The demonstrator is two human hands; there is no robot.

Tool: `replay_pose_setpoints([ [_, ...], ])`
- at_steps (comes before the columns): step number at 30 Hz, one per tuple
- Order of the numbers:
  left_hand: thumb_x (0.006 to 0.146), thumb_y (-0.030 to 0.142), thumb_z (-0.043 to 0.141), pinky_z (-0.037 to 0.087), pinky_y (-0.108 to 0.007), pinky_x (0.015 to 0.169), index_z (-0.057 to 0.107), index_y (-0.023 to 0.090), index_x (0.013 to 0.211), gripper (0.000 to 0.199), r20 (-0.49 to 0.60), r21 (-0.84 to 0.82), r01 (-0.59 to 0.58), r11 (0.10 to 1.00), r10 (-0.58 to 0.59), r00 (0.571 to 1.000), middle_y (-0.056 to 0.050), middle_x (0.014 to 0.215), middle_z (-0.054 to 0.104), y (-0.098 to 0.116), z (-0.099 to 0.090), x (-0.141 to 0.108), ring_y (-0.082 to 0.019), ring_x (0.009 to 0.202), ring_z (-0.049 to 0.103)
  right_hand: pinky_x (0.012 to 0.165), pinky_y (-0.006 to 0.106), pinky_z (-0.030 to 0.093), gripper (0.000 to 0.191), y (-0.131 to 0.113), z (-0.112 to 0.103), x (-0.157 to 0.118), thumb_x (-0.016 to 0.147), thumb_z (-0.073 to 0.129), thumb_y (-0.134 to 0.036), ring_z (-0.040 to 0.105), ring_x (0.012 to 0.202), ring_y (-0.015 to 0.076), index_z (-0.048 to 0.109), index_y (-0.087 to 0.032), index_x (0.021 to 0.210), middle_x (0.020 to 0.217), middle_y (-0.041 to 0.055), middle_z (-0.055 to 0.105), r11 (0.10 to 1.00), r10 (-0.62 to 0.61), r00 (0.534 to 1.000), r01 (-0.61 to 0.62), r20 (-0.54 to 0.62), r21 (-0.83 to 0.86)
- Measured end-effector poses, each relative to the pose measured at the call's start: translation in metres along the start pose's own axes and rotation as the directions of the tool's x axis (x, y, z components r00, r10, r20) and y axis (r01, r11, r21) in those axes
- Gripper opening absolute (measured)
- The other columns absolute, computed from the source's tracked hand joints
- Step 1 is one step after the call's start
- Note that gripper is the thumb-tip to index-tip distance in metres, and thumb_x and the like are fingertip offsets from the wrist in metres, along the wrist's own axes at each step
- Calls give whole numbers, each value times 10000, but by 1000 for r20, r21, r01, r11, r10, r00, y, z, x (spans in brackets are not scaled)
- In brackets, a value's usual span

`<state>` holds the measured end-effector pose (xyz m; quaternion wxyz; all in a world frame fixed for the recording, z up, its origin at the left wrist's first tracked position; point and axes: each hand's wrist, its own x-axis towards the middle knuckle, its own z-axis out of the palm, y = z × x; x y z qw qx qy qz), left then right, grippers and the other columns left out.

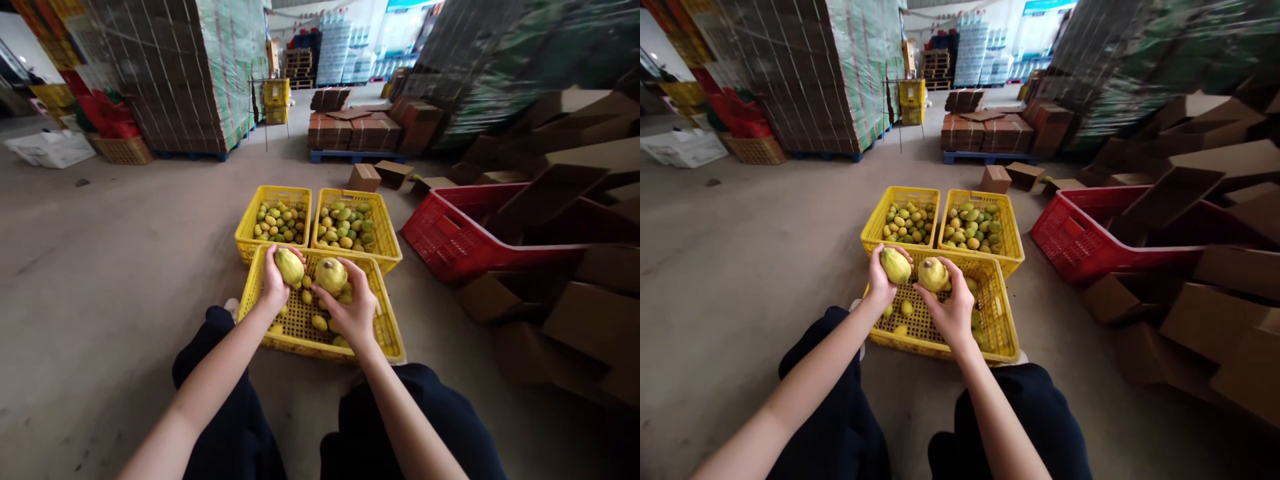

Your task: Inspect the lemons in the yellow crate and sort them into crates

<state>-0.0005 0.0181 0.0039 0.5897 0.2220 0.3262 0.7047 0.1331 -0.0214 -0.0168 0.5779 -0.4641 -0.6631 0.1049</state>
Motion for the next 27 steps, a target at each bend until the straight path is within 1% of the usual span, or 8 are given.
replay_pose_setpoints([
  [2,898,374,281,469,-261,628,602,171,594,486,81,166,-165,972,153,985,-27,567,592,0,0,-5,-133,568,588,850,387,539,536,0,4,-3,712,736,-326,639,987,222,502,-244,1188,1097,66,645,999,14,1000,-15,22,41],
  [6,920,363,274,458,-271,709,624,187,657,472,248,431,-430,793,354,902,-34,677,637,3,0,-16,-147,680,593,882,402,529,541,-2,11,-9,722,725,-308,623,1033,225,477,-247,1199,1125,73,628,998,22,1000,-23,7,64],
  [10,928,367,271,452,-288,716,631,197,676,472,313,529,-507,681,398,862,-38,711,646,6,-3,-21,-163,701,578,885,411,532,525,-4,11,-10,728,719,-305,632,1025,225,484,-251,1195,1131,68,637,999,7,1000,-7,1,37],
  [13,920,383,314,438,-282,737,650,202,679,451,321,504,-513,695,400,858,-41,711,642,7,-5,-22,-172,717,573,906,426,523,531,-4,10,-10,738,710,-290,627,1049,231,476,-259,1213,1152,68,638,999,-22,1000,22,7,29],
  [19,898,262,438,408,-227,773,675,202,644,352,234,319,-283,905,214,948,-34,751,674,8,-6,-23,-155,722,578,933,454,503,543,0,11,-13,747,700,-269,607,1081,245,461,-261,1234,1192,82,615,998,-39,999,39,-8,56],
  [22,899,269,455,416,-223,782,672,202,654,335,219,272,-184,944,125,968,-32,778,689,8,-4,-19,-160,776,604,917,447,506,553,2,11,-14,732,715,-292,605,1064,245,472,-251,1227,1174,84,613,997,5,1000,-3,-18,78],
  [25,892,325,476,440,-237,781,667,195,672,319,157,234,-24,972,-13,988,-40,741,685,6,-3,-12,-179,818,630,782,390,555,590,0,11,-13,742,698,-355,646,886,209,456,-244,1268,1071,69,640,969,185,982,-190,49,155],
  [27,891,329,460,462,-257,768,665,179,692,323,84,177,166,970,-183,980,-50,697,674,4,-3,-7,-187,791,642,584,311,553,530,-1,11,-9,791,624,-421,624,644,153,468,-256,1270,882,19,652,896,368,920,-390,134,214],
])
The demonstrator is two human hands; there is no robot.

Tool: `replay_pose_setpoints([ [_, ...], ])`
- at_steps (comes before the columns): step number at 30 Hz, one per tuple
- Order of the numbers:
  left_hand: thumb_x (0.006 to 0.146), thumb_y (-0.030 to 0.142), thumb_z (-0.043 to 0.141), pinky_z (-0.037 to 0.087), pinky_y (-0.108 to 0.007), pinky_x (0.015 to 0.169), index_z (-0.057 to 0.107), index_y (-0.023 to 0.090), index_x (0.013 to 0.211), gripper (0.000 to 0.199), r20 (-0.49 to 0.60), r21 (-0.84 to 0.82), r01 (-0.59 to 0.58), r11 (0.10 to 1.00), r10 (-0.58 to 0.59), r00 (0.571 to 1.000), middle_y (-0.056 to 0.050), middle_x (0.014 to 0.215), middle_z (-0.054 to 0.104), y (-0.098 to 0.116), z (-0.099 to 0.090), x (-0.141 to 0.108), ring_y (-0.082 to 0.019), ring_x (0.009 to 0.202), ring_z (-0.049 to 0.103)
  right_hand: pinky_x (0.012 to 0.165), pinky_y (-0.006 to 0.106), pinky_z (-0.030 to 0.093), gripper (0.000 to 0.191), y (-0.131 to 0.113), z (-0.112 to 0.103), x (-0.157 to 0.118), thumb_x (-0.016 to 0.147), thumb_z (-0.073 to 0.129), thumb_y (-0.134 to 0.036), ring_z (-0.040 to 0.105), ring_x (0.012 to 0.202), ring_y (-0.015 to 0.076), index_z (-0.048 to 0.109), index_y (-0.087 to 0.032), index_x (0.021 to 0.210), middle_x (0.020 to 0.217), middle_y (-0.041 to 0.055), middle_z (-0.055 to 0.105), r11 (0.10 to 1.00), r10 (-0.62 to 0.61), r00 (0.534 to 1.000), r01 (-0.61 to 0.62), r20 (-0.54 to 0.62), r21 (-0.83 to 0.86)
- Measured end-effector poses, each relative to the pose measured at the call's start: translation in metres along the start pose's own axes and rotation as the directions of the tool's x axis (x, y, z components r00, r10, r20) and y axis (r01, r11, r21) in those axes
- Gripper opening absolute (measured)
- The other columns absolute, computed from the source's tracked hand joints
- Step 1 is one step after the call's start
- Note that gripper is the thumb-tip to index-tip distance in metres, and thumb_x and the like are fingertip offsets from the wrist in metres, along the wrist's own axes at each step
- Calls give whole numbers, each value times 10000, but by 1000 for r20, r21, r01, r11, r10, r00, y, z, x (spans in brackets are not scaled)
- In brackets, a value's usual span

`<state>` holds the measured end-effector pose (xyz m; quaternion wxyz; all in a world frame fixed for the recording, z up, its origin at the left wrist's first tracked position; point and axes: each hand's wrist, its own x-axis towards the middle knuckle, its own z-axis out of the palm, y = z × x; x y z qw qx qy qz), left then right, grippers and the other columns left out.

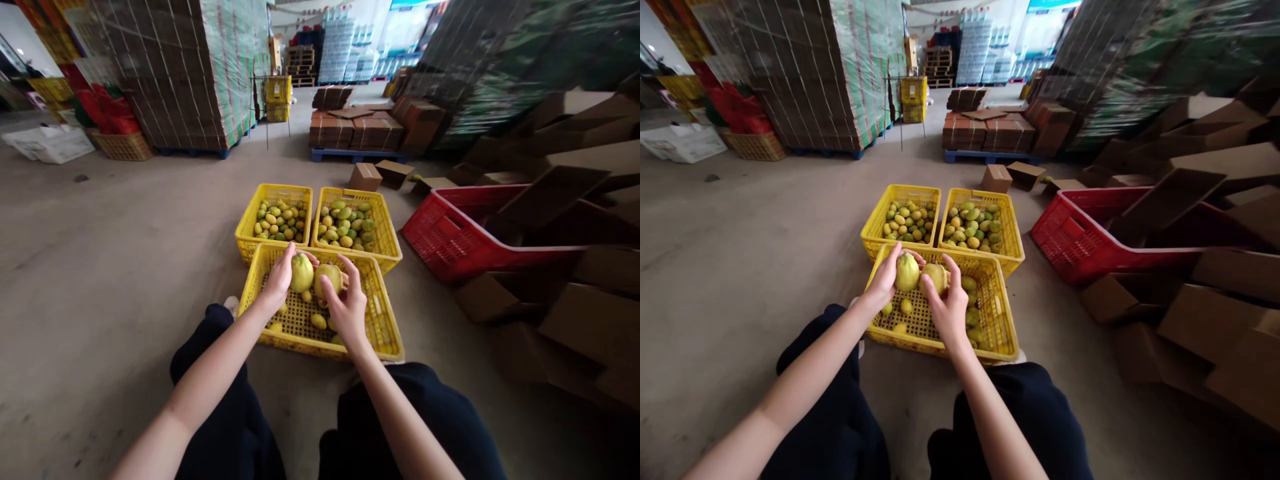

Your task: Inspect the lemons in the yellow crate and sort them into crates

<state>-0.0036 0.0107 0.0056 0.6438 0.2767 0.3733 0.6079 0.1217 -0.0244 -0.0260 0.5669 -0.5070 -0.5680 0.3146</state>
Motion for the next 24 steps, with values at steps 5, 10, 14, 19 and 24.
replay_pose_setpoints([
  [5,884,277,411,505,-283,728,625,138,754,286,-41,-195,368,909,-383,923,-63,676,646,-1,-3,6,-178,744,641,281,229,373,395,-1,1,10,774,552,-554,476,320,107,551,-239,1012,577,-51,556,825,461,868,-496,185,273],
  [10,875,271,404,520,-307,694,574,127,784,240,-67,-278,484,830,-519,852,-79,704,629,2,-6,5,-189,746,620,260,236,375,333,4,1,17,731,592,-489,526,307,145,493,-254,945,529,-77,541,659,587,753,-657,297,365],
  [14,879,280,404,515,-291,684,573,129,769,252,-72,-299,478,826,-519,852,-76,706,616,0,-7,7,-182,739,611,260,226,361,329,4,2,16,725,594,-450,527,305,143,493,-253,968,543,-77,554,633,601,734,-679,316,372],
  [19,819,215,511,498,-242,652,595,153,735,133,-185,-275,389,879,-446,876,-13,628,584,-6,-7,10,-143,661,593,312,224,394,323,4,5,14,708,627,-452,531,364,127,519,-248,933,581,-57,578,642,573,759,-650,309,406],
  [24,832,258,512,508,-243,683,656,168,793,174,-159,-284,307,908,-361,919,-19,670,641,-10,-1,7,-156,732,634,415,245,472,325,3,6,10,705,664,-467,566,575,139,565,-237,912,768,-26,600,720,468,850,-526,242,453],
])
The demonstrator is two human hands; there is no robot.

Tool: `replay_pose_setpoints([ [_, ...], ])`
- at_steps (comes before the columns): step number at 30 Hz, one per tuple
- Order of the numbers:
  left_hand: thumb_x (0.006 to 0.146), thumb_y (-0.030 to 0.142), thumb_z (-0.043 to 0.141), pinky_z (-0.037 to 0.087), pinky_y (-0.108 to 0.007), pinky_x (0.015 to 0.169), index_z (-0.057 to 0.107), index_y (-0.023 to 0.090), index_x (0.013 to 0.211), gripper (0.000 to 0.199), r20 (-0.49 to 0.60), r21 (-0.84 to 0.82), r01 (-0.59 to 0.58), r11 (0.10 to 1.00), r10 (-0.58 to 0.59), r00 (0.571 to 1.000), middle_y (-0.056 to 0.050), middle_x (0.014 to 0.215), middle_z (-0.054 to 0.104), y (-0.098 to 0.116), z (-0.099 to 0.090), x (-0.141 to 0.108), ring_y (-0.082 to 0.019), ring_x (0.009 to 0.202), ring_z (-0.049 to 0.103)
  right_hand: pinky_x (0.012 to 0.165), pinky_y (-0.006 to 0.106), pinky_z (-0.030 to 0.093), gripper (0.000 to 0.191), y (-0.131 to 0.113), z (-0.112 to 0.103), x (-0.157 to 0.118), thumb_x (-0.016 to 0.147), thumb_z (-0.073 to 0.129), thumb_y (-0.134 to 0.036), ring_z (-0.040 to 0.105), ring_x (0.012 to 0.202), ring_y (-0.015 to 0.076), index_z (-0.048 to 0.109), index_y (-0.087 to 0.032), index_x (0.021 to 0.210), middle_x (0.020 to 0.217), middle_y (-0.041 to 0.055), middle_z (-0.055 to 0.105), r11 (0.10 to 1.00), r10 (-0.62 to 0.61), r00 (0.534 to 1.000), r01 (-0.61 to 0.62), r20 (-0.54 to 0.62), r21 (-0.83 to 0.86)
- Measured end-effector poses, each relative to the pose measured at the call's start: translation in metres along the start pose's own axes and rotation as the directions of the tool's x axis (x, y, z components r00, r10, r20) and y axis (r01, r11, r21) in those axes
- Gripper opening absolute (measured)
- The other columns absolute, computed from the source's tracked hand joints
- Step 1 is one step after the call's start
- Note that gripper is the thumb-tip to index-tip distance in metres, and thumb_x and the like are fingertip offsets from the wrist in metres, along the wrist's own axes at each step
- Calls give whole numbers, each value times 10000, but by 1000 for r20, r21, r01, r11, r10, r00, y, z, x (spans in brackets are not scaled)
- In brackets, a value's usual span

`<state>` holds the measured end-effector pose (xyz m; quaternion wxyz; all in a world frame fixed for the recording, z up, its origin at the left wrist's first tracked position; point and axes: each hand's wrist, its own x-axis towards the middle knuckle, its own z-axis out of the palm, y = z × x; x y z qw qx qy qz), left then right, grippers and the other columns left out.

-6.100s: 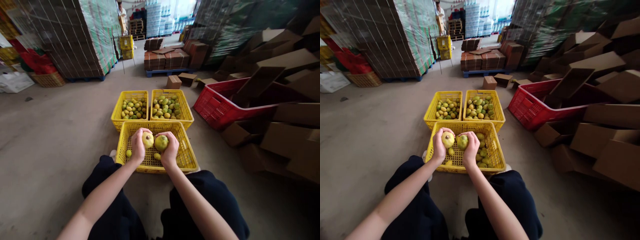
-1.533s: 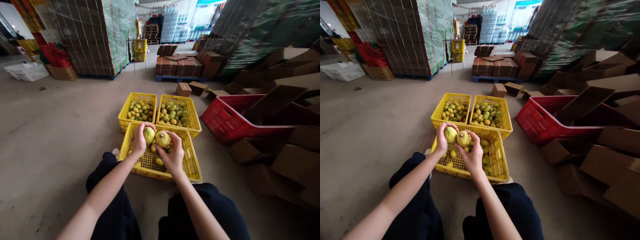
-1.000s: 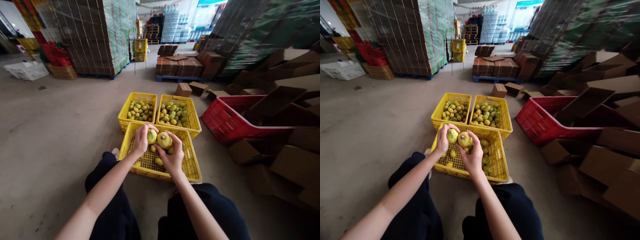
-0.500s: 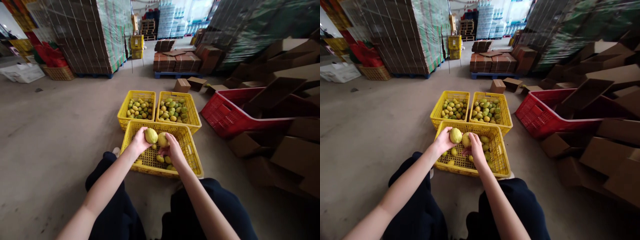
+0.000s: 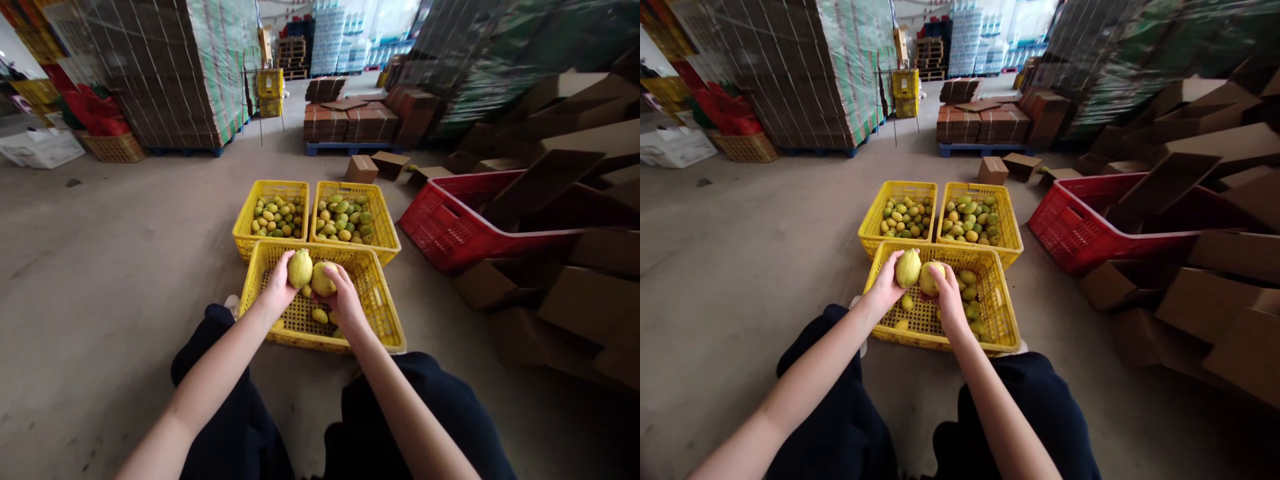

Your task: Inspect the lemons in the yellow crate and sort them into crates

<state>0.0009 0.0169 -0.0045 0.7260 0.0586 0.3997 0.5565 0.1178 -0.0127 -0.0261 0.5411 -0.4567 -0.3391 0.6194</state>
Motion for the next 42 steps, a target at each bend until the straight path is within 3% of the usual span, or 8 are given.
replay_pose_setpoints([
  [3,863,275,489,521,-267,729,670,169,850,211,77,-45,0,999,3,997,-32,720,666,-1,3,-3,-171,789,652,464,236,479,328,-2,2,-3,701,677,-442,566,683,146,580,-236,938,919,-9,607,996,-78,997,77,19,43],
  [9,872,292,496,545,-285,727,656,157,873,210,136,-184,77,980,-52,989,-42,790,676,0,1,-4,-151,741,647,475,213,435,287,-6,1,1,684,689,-447,533,630,126,573,-207,789,734,-32,567,989,-79,995,86,-65,122],
  [13,806,322,604,549,-281,714,656,148,895,201,186,-219,9,976,33,982,-46,795,667,1,-1,-4,-154,752,636,521,253,483,378,-3,-1,6,712,626,-579,555,641,139,526,-231,821,733,-39,567,985,-79,977,106,-196,132],
  [16,768,253,647,542,-261,687,639,153,817,111,174,-226,-11,974,52,983,-34,741,646,0,-1,-4,-142,715,622,514,262,490,388,-4,1,5,693,663,-564,566,630,139,502,-235,820,736,-41,565,981,-100,984,122,-145,151],
  [20,865,301,488,554,-308,689,619,144,785,219,92,-281,26,959,0,996,-53,714,636,-3,0,-3,-154,670,618,447,242,450,378,-9,3,3,653,727,-483,573,588,136,510,-216,810,733,-25,588,960,-34,999,44,-41,277],
  [26,914,297,401,548,-269,641,605,138,864,264,37,-347,108,932,-102,994,-60,762,654,-7,1,-5,-148,689,633,442,274,480,391,-10,-3,11,738,593,-595,592,556,160,545,-214,807,665,4,626,904,190,966,-103,-174,414],
  [34,783,360,644,524,-253,597,560,174,747,208,22,-259,-10,966,17,1000,3,642,578,-7,1,-6,-127,597,590,457,239,488,328,-11,2,7,662,741,-462,614,576,146,586,-198,779,687,-12,652,925,64,998,-53,-16,376],
  [42,940,320,361,547,-267,625,592,122,844,318,39,-359,123,925,-117,992,-49,730,641,-10,0,1,-142,653,630,486,302,526,423,-14,-2,11,897,358,-550,627,569,178,580,-214,769,630,34,670,840,270,963,-234,-4,490],
])
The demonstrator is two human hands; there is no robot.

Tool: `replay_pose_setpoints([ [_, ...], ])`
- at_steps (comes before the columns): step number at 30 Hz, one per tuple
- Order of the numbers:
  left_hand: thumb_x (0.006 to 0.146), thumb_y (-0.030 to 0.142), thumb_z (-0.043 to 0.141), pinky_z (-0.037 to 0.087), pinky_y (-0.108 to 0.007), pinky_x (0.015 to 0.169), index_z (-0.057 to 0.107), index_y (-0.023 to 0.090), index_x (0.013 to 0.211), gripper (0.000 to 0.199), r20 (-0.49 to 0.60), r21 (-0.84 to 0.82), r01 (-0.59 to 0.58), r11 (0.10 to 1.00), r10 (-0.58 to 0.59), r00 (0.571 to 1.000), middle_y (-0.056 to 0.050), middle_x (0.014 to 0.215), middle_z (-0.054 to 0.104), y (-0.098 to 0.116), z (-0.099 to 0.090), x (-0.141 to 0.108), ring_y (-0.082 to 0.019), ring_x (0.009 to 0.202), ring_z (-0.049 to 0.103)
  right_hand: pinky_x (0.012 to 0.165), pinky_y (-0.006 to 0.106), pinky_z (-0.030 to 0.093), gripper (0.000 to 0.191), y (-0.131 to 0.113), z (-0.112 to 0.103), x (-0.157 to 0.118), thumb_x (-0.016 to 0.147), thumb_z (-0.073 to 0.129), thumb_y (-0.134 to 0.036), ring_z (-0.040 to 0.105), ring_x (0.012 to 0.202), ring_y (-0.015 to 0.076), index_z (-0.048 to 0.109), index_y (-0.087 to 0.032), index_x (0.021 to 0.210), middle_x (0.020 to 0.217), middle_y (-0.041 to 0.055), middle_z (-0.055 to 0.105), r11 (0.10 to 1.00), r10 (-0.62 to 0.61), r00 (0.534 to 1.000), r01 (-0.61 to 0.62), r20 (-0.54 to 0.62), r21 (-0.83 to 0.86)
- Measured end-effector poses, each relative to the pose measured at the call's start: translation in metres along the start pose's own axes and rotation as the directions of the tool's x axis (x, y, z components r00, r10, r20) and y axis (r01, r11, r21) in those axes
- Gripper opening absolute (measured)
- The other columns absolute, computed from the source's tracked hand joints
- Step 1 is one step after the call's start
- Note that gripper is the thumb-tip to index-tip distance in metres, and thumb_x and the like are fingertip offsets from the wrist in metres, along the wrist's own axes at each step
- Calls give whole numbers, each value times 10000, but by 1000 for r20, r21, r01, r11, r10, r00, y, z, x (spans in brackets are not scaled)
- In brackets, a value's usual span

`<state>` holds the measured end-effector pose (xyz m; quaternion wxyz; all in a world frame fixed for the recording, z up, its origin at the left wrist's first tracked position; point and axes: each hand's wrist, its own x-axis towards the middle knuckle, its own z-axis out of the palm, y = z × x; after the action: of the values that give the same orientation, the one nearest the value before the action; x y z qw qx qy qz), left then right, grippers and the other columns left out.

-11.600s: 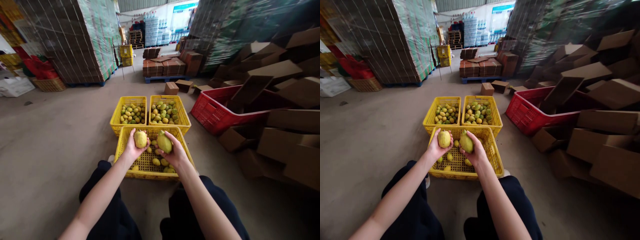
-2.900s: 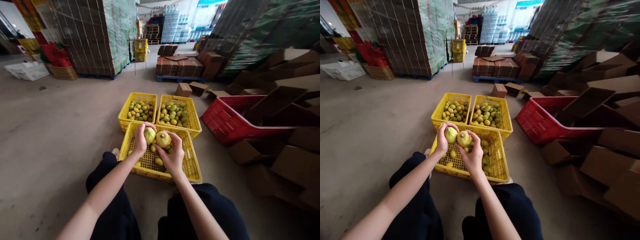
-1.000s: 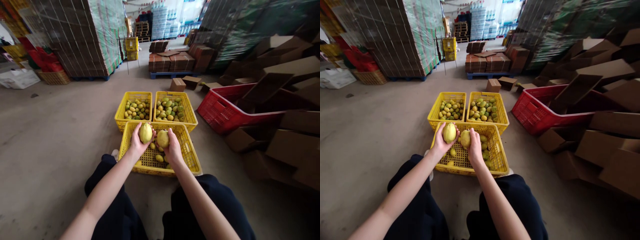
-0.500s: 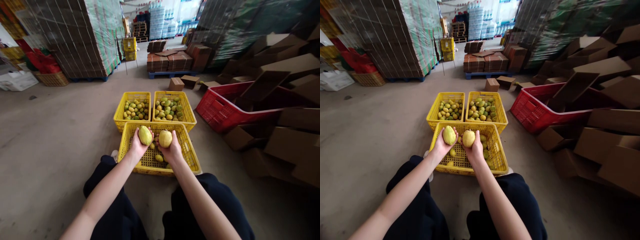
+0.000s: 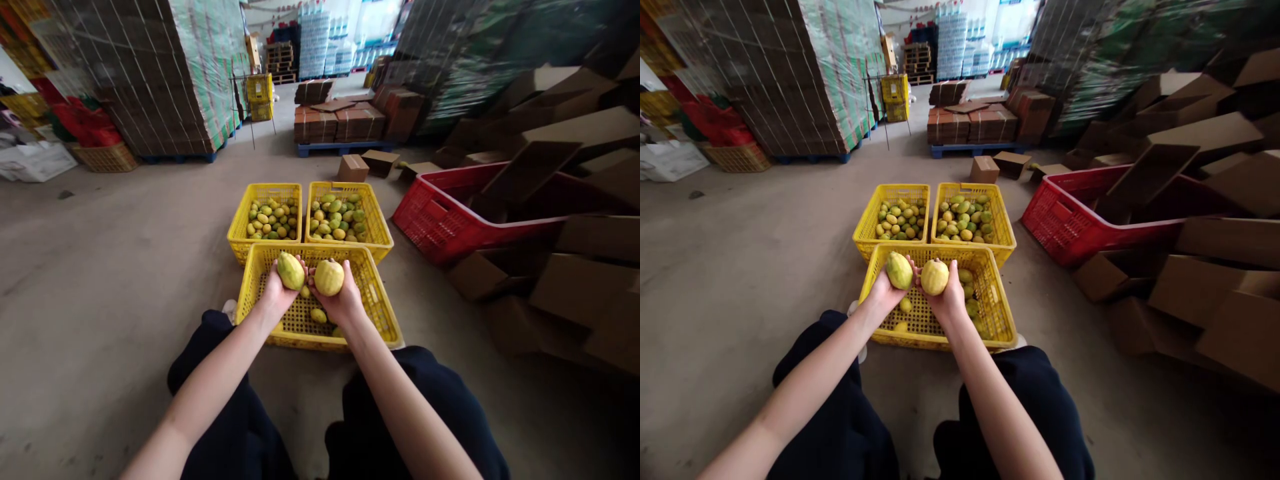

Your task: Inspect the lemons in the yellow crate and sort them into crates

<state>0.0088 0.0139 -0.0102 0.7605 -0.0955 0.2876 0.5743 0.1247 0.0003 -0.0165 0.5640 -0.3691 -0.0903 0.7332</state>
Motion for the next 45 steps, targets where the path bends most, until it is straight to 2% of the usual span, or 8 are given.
replay_pose_setpoints([
  [10,895,333,436,571,-285,683,610,112,886,281,110,143,-15,990,-1,994,-111,805,651,5,0,-4,-186,788,652,577,223,549,107,-5,0,-5,809,562,-257,650,642,140,632,-178,829,757,30,711,998,-16,981,4,191,65],
  [20,943,384,364,572,-200,537,566,92,1052,371,16,102,74,992,-76,997,-122,828,628,7,1,-5,-160,715,652,506,211,546,315,-2,-7,6,832,561,-484,614,528,122,626,-178,794,686,41,691,998,63,988,-61,144,-17],
  [25,937,419,394,580,-202,563,573,74,1038,402,72,149,101,984,-113,991,-125,827,633,8,1,-4,-149,697,649,507,190,519,193,-4,-7,4,718,716,-339,607,591,106,615,-189,788,758,17,680,992,-35,989,52,147,-113],
  [31,839,266,623,584,-231,678,594,135,975,191,225,284,-97,954,32,974,-81,938,646,8,0,-6,-167,829,665,650,276,542,518,-13,-9,-4,517,824,-217,625,754,140,534,-284,942,872,-50,633,927,-250,953,288,173,-243],
  [35,717,226,745,563,-309,812,590,205,1017,338,358,409,-314,857,166,919,-42,1040,622,3,-1,-15,-183,959,632,773,342,512,524,-16,-11,-5,524,807,-232,600,824,169,536,-261,972,955,-17,620,665,-513,830,546,219,-509],
  [39,642,132,780,474,-341,960,613,264,1050,460,502,536,-632,560,391,772,-14,1184,581,-2,2,-27,-201,1137,536,870,397,465,442,-16,-10,-7,578,754,-225,583,909,214,549,-236,970,982,19,622,277,-703,629,672,332,-687],
  [42,593,85,792,429,-287,986,639,243,1019,480,576,548,-726,415,442,688,-32,1205,579,-4,5,-34,-203,1182,497,868,383,454,389,-15,-8,-12,619,722,-217,583,894,213,568,-249,974,964,17,628,196,-726,571,706,384,-680],
  [45,566,74,797,456,-247,920,634,239,1004,496,576,549,-717,430,427,697,-46,1198,579,-6,4,-36,-207,1171,502,867,371,445,418,-14,-7,-15,612,727,-198,586,894,211,571,-263,994,983,19,634,235,-736,567,726,369,-646],
])
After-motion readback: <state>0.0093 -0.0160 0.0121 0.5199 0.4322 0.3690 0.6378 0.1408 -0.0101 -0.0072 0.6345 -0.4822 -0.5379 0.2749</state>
